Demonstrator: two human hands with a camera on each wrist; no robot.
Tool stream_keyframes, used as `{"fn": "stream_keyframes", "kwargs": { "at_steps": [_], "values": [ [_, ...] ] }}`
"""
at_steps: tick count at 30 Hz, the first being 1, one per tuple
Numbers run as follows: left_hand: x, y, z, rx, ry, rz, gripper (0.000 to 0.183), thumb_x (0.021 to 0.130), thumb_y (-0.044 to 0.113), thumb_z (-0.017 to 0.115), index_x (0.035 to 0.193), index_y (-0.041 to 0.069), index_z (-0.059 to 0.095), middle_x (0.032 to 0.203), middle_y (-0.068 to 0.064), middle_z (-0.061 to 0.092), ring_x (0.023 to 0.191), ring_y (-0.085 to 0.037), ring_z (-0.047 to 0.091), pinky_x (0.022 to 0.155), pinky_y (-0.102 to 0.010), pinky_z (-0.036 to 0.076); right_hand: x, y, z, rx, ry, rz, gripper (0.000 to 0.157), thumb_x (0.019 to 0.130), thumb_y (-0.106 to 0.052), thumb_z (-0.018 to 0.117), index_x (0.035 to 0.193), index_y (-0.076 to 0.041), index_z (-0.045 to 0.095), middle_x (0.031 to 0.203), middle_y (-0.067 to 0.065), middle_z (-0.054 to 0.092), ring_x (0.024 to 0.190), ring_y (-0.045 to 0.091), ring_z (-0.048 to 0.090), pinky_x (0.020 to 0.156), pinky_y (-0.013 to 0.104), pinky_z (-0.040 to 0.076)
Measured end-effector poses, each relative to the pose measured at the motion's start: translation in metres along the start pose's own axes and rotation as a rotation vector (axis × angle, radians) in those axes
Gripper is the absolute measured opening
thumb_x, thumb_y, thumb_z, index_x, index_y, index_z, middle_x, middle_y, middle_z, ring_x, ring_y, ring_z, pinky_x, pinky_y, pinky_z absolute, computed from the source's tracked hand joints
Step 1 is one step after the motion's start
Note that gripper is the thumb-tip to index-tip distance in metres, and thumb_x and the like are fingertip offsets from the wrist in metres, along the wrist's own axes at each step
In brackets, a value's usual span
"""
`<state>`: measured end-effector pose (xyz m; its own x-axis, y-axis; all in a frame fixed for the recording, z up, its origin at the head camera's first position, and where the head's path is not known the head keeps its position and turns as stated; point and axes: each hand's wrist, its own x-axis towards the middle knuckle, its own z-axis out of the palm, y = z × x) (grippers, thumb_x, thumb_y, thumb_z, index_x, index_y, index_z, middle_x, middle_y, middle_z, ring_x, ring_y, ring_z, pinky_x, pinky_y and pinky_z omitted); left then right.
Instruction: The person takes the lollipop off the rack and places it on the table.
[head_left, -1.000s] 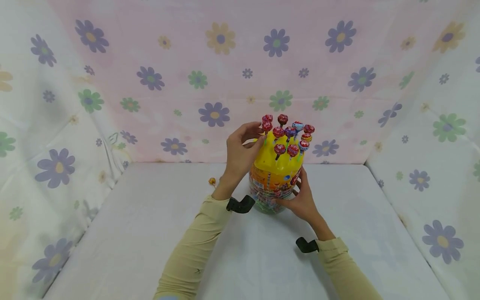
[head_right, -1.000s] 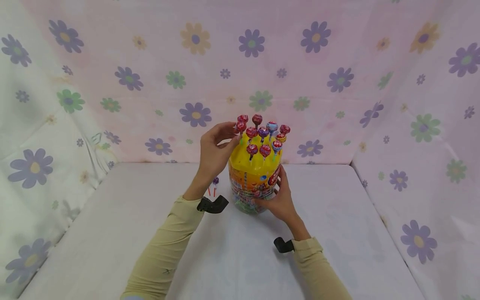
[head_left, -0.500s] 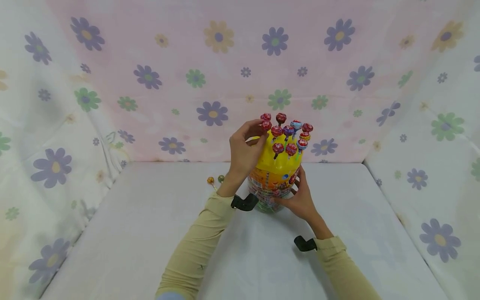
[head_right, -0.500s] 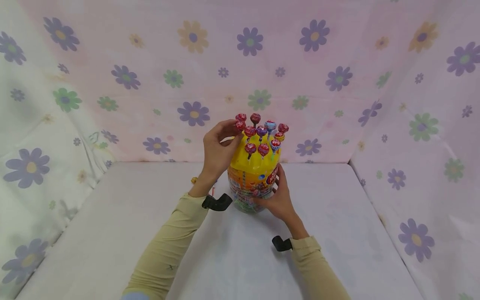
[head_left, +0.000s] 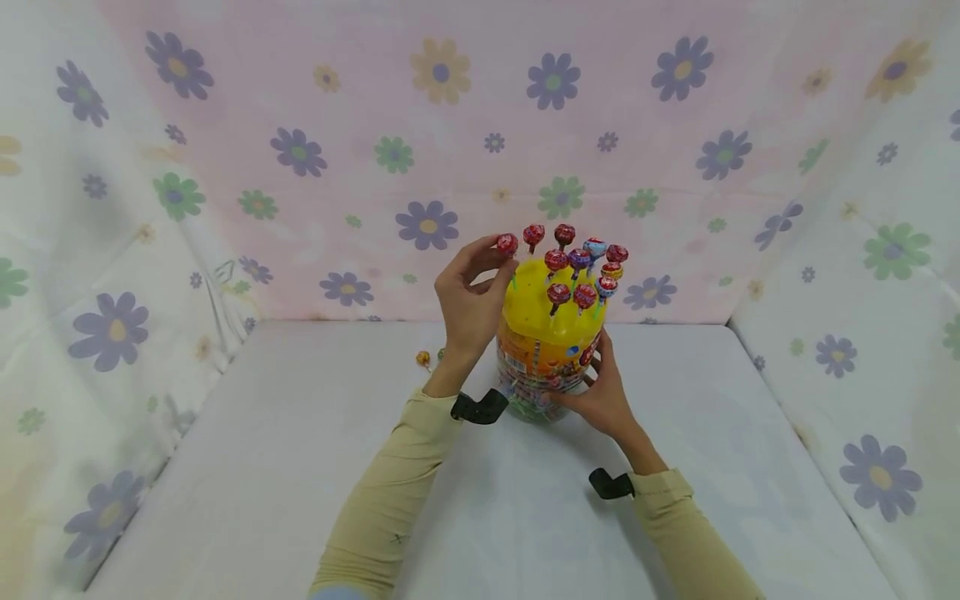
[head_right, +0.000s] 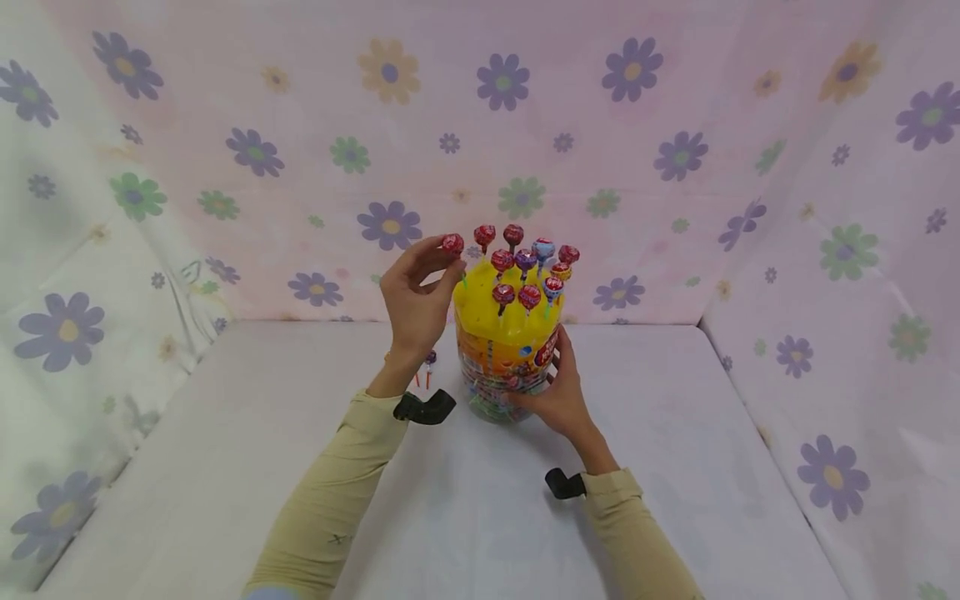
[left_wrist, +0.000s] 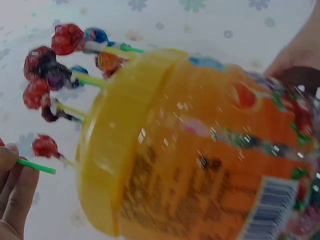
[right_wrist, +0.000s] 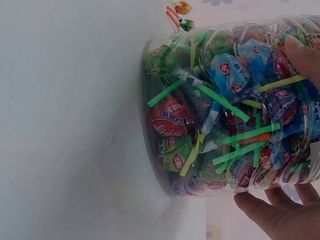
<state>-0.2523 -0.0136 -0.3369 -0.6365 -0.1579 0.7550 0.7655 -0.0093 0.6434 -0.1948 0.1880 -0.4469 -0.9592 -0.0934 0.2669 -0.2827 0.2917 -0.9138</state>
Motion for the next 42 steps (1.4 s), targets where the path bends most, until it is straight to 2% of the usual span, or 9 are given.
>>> {"fn": "stream_keyframes", "kwargs": {
  "at_steps": [3,8,18,21,24,29,34,37,42],
  "values": [
    [-0.008,-0.007,-0.014,-0.001,0.034,-0.030,0.033,0.089,-0.005,0.074,0.121,-0.008,0.067,0.102,-0.026,0.072,0.089,-0.031,0.074,0.075,-0.030,0.063,0.000,0.000,0.001,0.002,-0.005,0.008,0.113,0.080,-0.001,0.085,0.162,-0.014,0.010,0.157,0.020,0.032,0.143,0.045,0.038,0.115,0.067,0.034],
    [-0.022,-0.019,-0.040,-0.016,0.059,-0.105,0.034,0.087,-0.006,0.075,0.120,-0.009,0.067,0.102,-0.028,0.071,0.086,-0.012,0.073,0.073,-0.028,0.063,-0.002,0.000,0.001,0.006,-0.003,0.015,0.113,0.079,-0.001,0.085,0.162,-0.014,0.009,0.158,0.019,0.032,0.143,0.045,0.037,0.115,0.066,0.034],
    [-0.046,-0.042,-0.084,-0.100,0.170,-0.344,0.038,0.087,-0.010,0.073,0.124,-0.011,0.064,0.097,-0.012,0.069,0.082,-0.011,0.072,0.072,-0.028,0.063,-0.002,0.000,-0.002,0.018,-0.007,0.012,0.113,0.079,0.001,0.085,0.162,-0.012,0.009,0.157,0.020,0.032,0.142,0.046,0.038,0.111,0.067,0.039],
    [-0.050,-0.051,-0.096,-0.081,0.201,-0.380,0.037,0.087,-0.010,0.073,0.124,-0.012,0.063,0.096,-0.012,0.068,0.081,-0.009,0.072,0.072,-0.026,0.063,-0.001,-0.002,-0.002,0.014,-0.006,0.004,0.113,0.079,0.001,0.085,0.162,-0.012,0.010,0.157,0.020,0.031,0.142,0.046,0.038,0.111,0.067,0.038],
    [-0.054,-0.061,-0.109,-0.051,0.228,-0.405,0.036,0.088,-0.009,0.073,0.122,-0.011,0.064,0.096,-0.018,0.068,0.079,-0.008,0.071,0.072,-0.025,0.062,0.000,-0.002,-0.001,0.007,-0.002,-0.003,0.112,0.079,0.000,0.085,0.162,-0.012,0.011,0.156,0.020,0.032,0.142,0.045,0.038,0.112,0.067,0.037],
    [-0.065,-0.079,-0.133,0.058,0.249,-0.441,0.035,0.086,-0.010,0.073,0.120,-0.011,0.066,0.100,-0.034,0.066,0.074,-0.007,0.070,0.068,-0.020,0.061,-0.001,-0.002,0.001,0.000,-0.010,0.003,0.112,0.079,0.000,0.085,0.162,-0.011,0.010,0.157,0.021,0.032,0.142,0.046,0.038,0.114,0.067,0.035],
    [-0.077,-0.096,-0.152,0.297,0.227,-0.522,0.032,0.085,-0.008,0.076,0.117,-0.010,0.068,0.099,-0.033,0.070,0.072,-0.007,0.068,0.063,-0.012,0.056,0.000,-0.004,0.002,-0.006,-0.010,0.015,0.113,0.080,0.000,0.085,0.162,-0.013,0.009,0.157,0.021,0.031,0.143,0.046,0.037,0.114,0.067,0.034],
    [-0.084,-0.104,-0.159,0.413,0.195,-0.590,0.032,0.085,-0.005,0.078,0.115,-0.009,0.069,0.097,-0.030,0.071,0.073,-0.017,0.071,0.060,-0.008,0.053,0.000,-0.005,0.002,-0.004,-0.011,0.033,0.113,0.080,0.000,0.084,0.162,-0.014,0.008,0.158,0.021,0.030,0.143,0.047,0.035,0.114,0.068,0.033],
    [-0.094,-0.116,-0.163,0.533,0.140,-0.666,0.032,0.084,-0.003,0.078,0.114,-0.010,0.069,0.096,-0.030,0.073,0.083,-0.038,0.074,0.058,-0.008,0.048,-0.001,-0.005,0.002,-0.005,-0.014,0.048,0.114,0.080,0.000,0.085,0.162,-0.014,0.007,0.158,0.021,0.029,0.144,0.047,0.035,0.114,0.068,0.033]
  ]
}}
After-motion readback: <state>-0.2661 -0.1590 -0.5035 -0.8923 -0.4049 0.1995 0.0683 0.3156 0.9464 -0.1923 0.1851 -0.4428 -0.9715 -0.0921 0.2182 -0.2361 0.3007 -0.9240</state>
